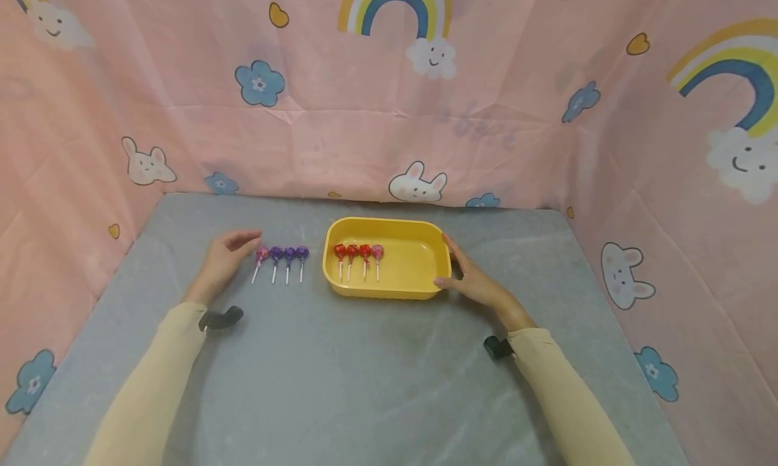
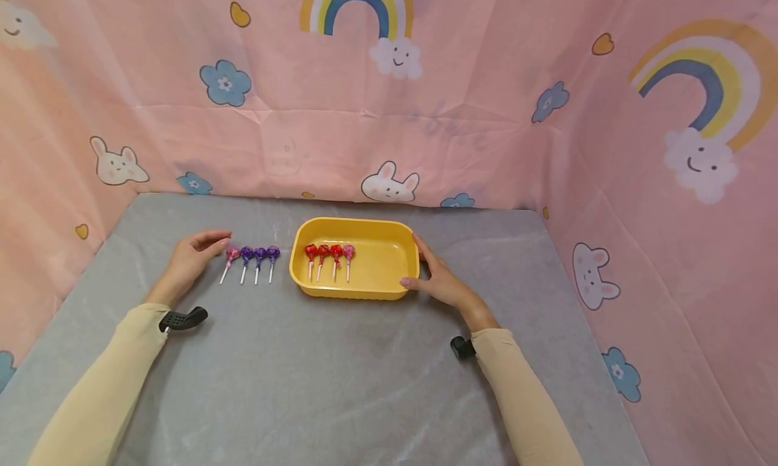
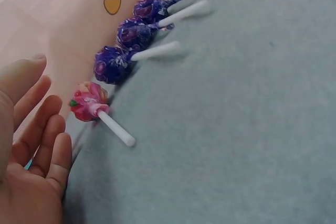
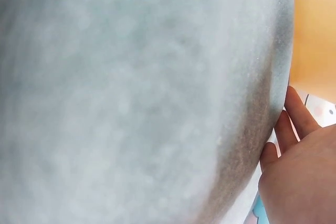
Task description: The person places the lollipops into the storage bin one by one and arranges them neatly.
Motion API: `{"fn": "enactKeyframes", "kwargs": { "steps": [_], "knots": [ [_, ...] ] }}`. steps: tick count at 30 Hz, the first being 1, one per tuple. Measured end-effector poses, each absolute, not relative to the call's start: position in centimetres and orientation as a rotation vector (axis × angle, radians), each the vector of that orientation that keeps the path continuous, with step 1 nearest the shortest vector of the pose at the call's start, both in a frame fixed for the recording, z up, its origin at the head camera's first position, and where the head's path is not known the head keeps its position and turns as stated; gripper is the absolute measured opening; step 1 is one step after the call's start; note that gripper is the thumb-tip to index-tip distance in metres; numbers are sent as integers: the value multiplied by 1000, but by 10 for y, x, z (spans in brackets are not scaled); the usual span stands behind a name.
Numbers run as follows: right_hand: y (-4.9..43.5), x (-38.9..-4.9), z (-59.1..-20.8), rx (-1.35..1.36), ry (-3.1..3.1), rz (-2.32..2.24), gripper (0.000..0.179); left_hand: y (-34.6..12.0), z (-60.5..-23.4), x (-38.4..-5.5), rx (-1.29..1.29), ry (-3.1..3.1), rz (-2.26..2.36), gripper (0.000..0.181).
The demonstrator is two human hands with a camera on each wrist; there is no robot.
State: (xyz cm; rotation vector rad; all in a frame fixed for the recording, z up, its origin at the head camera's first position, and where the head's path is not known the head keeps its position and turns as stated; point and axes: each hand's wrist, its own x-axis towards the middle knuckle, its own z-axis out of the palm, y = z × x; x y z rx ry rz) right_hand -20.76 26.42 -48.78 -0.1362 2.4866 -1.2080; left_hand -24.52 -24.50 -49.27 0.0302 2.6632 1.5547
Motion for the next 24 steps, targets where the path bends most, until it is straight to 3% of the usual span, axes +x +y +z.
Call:
{"fn": "enactKeyframes", "kwargs": {
  "steps": [24],
  "knots": [
    [262, -206, -487, -105, 2487, -1199, 101, -248, -507, -247, 210, 2745, 1356, 46]
  ]
}}
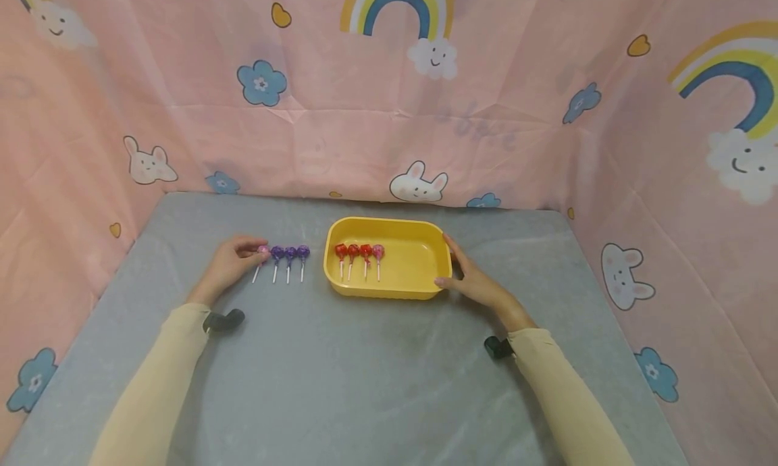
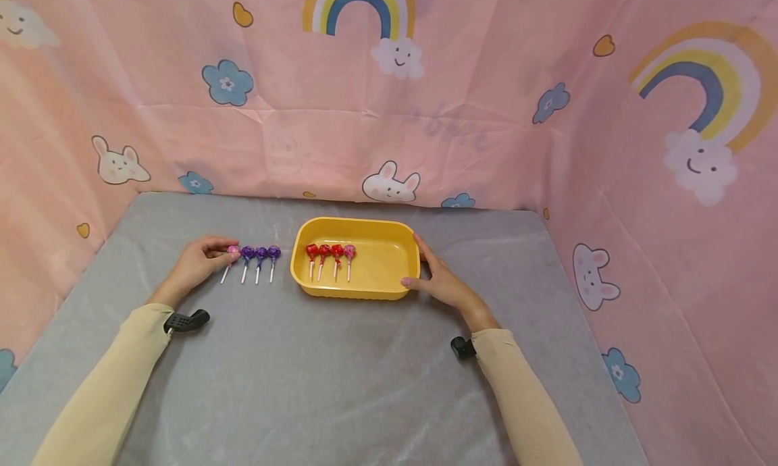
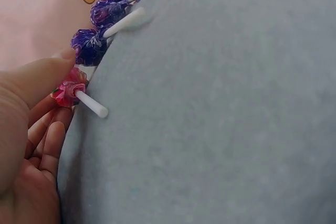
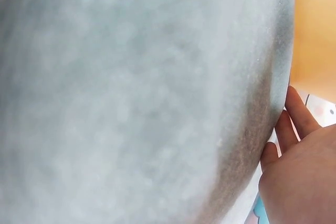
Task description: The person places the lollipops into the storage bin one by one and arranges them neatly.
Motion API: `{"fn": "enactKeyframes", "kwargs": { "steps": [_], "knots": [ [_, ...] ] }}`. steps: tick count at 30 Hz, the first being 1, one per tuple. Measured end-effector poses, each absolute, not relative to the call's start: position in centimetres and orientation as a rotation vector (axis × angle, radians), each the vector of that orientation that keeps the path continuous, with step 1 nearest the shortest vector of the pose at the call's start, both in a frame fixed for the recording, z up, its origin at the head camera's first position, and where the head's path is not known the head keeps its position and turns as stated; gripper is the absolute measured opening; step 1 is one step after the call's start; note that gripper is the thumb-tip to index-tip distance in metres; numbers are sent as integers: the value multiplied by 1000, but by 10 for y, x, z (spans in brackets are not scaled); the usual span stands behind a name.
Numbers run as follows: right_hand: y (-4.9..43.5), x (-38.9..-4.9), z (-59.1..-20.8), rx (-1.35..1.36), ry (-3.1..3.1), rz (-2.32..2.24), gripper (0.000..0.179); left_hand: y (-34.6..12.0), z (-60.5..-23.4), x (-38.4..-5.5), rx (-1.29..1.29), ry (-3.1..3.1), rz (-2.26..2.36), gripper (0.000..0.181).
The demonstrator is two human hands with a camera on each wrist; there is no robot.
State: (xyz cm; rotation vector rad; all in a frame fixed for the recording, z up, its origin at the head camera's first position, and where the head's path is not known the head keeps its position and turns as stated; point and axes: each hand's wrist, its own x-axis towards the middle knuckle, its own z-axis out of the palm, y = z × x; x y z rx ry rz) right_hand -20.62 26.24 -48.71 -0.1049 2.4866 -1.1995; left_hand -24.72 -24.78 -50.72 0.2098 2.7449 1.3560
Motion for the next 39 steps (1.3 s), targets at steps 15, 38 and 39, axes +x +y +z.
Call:
{"fn": "enactKeyframes", "kwargs": {
  "steps": [15, 38, 39],
  "knots": [
    [262, -207, -486, -122, 2468, -1220, 100, -246, -506, -247, 217, 2800, 1314, 40],
    [264, -205, -487, -158, 2478, -1249, 97, -243, -487, -244, 141, 2756, 1364, 49],
    [264, -205, -487, -160, 2479, -1249, 97, -242, -485, -244, 139, 2750, 1377, 50]
  ]
}}
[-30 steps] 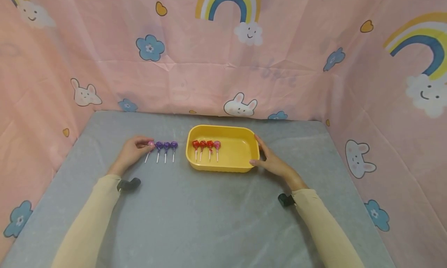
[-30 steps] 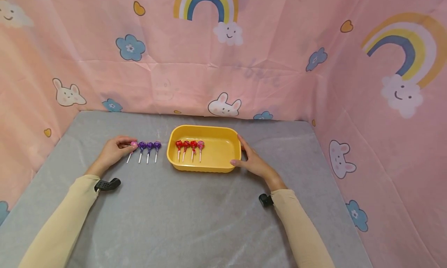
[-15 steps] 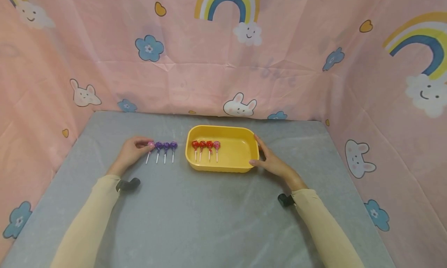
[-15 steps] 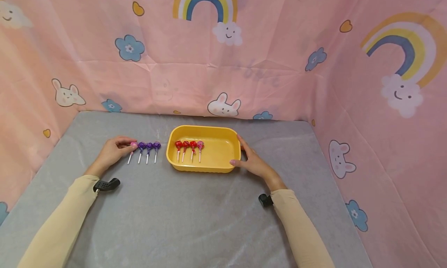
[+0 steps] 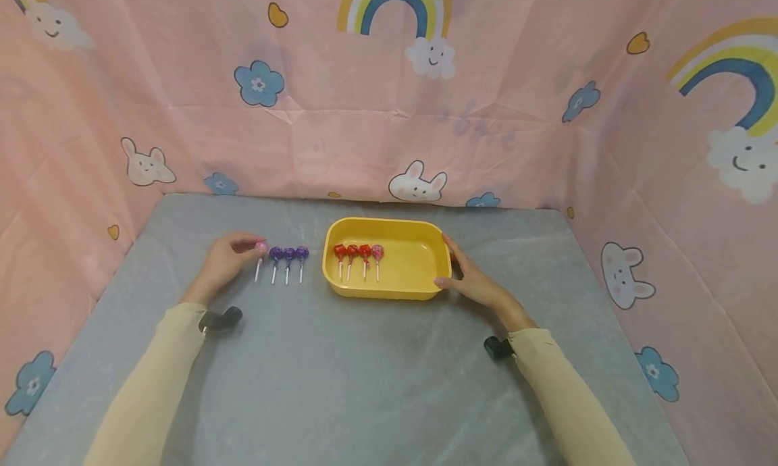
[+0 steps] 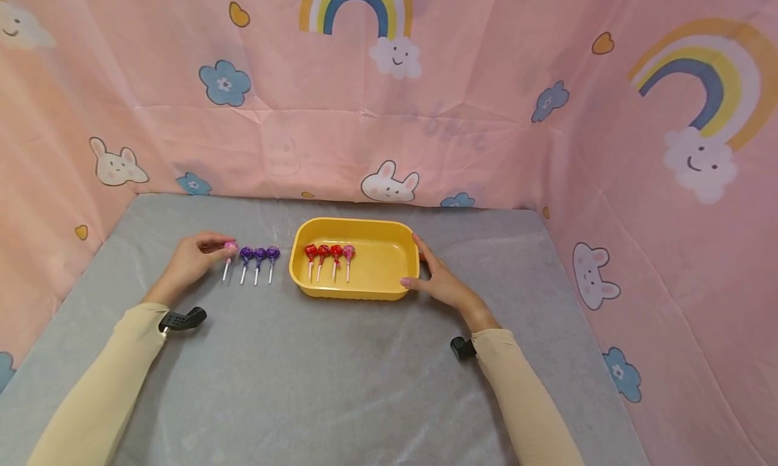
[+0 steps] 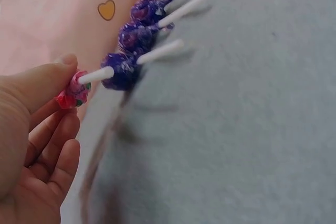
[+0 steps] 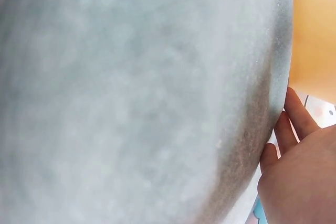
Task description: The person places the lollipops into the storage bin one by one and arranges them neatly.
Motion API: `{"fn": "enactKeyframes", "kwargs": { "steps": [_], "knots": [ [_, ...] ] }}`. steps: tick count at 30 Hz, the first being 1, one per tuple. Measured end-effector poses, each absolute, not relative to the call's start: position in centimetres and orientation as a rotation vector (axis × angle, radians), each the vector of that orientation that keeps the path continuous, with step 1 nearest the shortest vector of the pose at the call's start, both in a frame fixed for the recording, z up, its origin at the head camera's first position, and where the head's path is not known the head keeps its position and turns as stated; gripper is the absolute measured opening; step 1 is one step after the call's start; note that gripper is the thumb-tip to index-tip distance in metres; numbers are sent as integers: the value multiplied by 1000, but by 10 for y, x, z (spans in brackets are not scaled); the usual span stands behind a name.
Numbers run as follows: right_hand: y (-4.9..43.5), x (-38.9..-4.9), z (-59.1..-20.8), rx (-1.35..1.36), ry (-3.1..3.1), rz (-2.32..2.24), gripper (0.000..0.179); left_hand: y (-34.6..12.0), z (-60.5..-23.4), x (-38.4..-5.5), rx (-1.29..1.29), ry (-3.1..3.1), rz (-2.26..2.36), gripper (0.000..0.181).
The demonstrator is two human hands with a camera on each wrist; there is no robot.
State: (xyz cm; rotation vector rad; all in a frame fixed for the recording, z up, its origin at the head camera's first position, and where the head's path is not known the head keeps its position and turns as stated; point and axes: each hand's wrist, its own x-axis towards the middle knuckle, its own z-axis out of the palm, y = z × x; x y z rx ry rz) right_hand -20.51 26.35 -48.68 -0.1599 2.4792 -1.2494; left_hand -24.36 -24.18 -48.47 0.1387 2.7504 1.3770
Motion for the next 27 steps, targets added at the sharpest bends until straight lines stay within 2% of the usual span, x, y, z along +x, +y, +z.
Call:
{"fn": "enactKeyframes", "kwargs": {
  "steps": [18, 27],
  "knots": [
    [259, -204, -479, -142, 2463, -1247, 98, -207, -458, -251, 102, 2697, 1482, 47],
    [261, -204, -484, -128, 2480, -1237, 99, -184, -453, -259, 195, 2665, 1539, 44]
  ]
}}
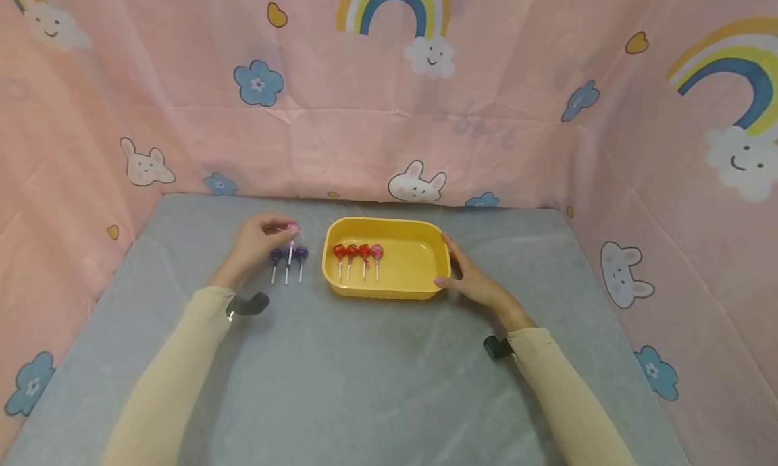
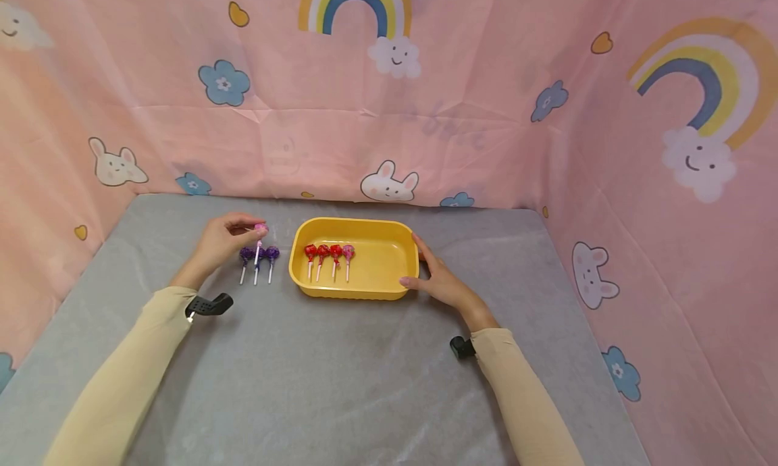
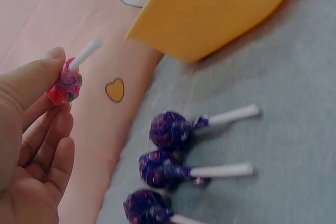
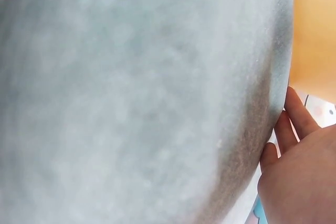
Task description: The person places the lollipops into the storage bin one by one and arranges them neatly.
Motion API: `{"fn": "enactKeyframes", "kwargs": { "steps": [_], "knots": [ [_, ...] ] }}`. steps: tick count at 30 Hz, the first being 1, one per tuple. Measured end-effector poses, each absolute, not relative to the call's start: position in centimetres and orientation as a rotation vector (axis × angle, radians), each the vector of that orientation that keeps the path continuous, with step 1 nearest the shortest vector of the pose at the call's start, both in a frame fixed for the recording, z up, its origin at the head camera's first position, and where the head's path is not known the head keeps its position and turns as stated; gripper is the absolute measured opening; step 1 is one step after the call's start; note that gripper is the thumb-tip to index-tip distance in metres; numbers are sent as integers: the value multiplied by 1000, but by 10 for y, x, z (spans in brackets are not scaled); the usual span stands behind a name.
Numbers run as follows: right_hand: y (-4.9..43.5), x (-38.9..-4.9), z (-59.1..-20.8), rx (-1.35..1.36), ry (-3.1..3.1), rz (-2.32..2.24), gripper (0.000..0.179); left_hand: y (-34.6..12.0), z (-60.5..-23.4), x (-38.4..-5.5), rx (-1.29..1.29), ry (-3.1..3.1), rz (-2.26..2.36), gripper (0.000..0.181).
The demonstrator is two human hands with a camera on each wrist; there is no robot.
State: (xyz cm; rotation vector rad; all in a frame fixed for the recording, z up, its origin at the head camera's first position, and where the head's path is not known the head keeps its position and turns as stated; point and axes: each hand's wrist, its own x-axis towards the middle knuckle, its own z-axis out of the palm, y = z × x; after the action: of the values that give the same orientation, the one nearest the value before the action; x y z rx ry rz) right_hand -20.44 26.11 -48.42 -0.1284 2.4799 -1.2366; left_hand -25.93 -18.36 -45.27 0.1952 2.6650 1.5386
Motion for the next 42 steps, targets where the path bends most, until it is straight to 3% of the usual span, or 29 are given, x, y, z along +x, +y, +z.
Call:
{"fn": "enactKeyframes", "kwargs": {
  "steps": [26, 36, 42],
  "knots": [
    [264, -207, -490, -146, 2494, -1216, 98, -124, -440, -275, 379, 2623, 1559, 38],
    [257, -202, -472, -145, 2441, -1234, 99, -110, -438, -279, 425, 2599, 1550, 35],
    [262, -207, -486, -166, 2472, -1243, 97, -103, -436, -282, 475, 2575, 1576, 34]
  ]
}}
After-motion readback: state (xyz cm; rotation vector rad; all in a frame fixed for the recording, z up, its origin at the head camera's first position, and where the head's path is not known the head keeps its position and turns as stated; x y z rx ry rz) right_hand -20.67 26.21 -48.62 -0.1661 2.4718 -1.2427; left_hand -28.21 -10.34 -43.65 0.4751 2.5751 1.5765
